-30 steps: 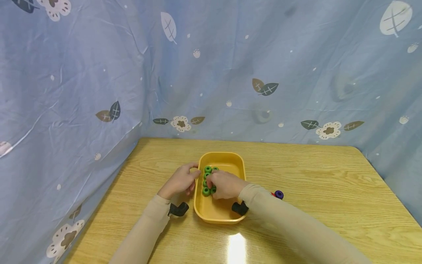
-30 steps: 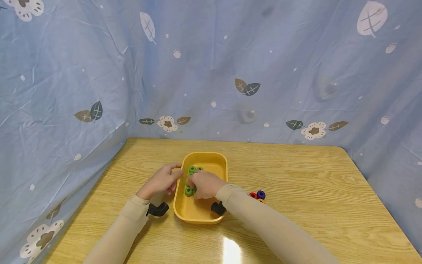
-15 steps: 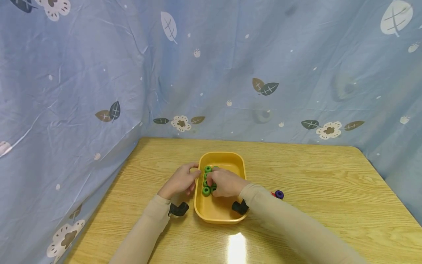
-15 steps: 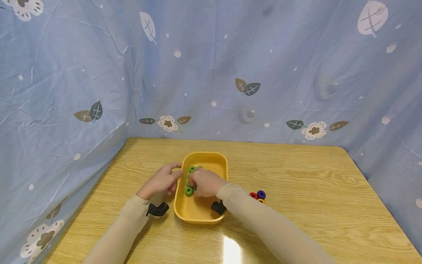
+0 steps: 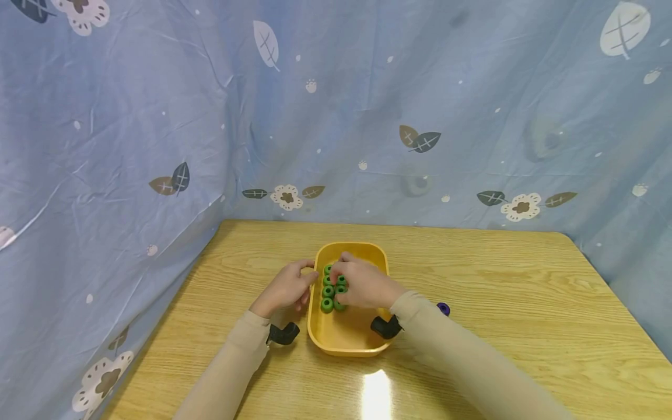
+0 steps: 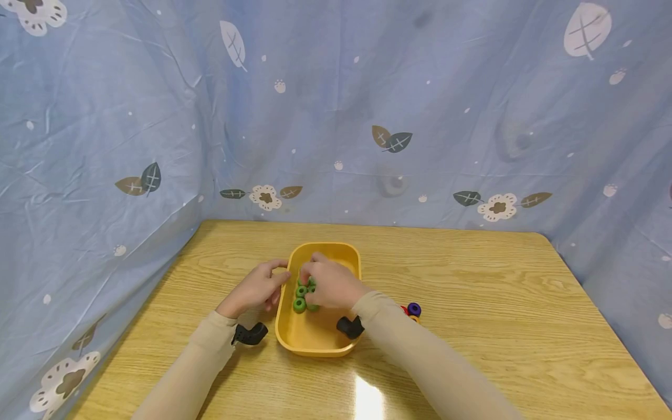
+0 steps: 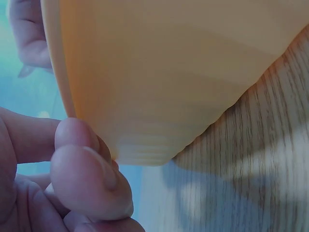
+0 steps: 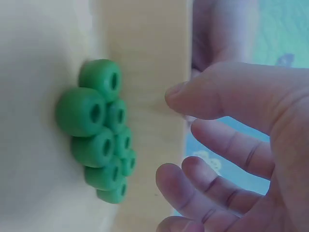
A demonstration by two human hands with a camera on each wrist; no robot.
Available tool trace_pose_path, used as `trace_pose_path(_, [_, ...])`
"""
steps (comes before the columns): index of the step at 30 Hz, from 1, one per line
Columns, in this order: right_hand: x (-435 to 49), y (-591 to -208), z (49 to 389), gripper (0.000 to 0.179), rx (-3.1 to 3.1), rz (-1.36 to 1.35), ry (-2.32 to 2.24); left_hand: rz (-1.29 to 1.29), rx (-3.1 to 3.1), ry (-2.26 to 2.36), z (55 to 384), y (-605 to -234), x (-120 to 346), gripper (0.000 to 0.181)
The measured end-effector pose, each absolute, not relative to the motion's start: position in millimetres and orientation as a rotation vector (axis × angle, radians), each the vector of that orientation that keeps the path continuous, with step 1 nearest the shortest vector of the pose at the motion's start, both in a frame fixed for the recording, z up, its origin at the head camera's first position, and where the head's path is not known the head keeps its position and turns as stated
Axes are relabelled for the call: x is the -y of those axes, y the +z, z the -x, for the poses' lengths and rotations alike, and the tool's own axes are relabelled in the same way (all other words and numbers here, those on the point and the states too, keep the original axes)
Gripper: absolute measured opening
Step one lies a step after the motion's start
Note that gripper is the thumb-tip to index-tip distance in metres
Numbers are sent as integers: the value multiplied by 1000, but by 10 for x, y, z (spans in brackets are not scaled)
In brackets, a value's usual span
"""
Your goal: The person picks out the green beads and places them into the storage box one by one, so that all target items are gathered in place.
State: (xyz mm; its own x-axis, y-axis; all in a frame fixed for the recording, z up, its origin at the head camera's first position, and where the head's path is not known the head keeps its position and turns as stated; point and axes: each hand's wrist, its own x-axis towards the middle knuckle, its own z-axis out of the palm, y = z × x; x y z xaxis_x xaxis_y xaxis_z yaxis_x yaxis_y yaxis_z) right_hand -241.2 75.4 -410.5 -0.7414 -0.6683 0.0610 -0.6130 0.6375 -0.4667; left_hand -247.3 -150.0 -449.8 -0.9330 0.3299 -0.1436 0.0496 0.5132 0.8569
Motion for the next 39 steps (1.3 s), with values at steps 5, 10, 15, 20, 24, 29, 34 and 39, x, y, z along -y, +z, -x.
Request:
trace_pose_path(5, [-843, -4004, 2373, 19, -2741, 1094, -822, -316, -2472, 1386, 2480, -4481, 1493, 45])
trace_pose_path(10, [-945, -3935, 2323, 22, -2785, 1098, -878, -293, -2482, 1378, 2490, -4481, 1484, 45])
trace_pose_path(15, [-1076, -3862, 2260, 27, -2842, 1049, -934, -272, -2492, 1382, 2492, -4478, 1465, 45])
trace_pose_path(20, [-1234, -3775, 2191, 32, -2946, 1057, -1000, -270, -2487, 1413, 2483, -4482, 1446, 46])
trace_pose_path(24, [-1400, -3727, 2139, 35, -3064, 1049, -1053, -275, -2485, 1433, 2474, -4490, 1425, 47])
trace_pose_path(29, [-1599, -3656, 2070, 46, -3223, 997, -1027, -273, -2491, 1445, 2463, -4496, 1407, 46])
trace_pose_path(34, [-1758, -3581, 1993, 58, -3320, 903, -1004, -278, -2500, 1438, 2461, -4513, 1396, 48])
trace_pose_path(39, [-1862, -3559, 1942, 69, -3344, 823, -956, -305, -2482, 1462, 2445, -4539, 1395, 47])
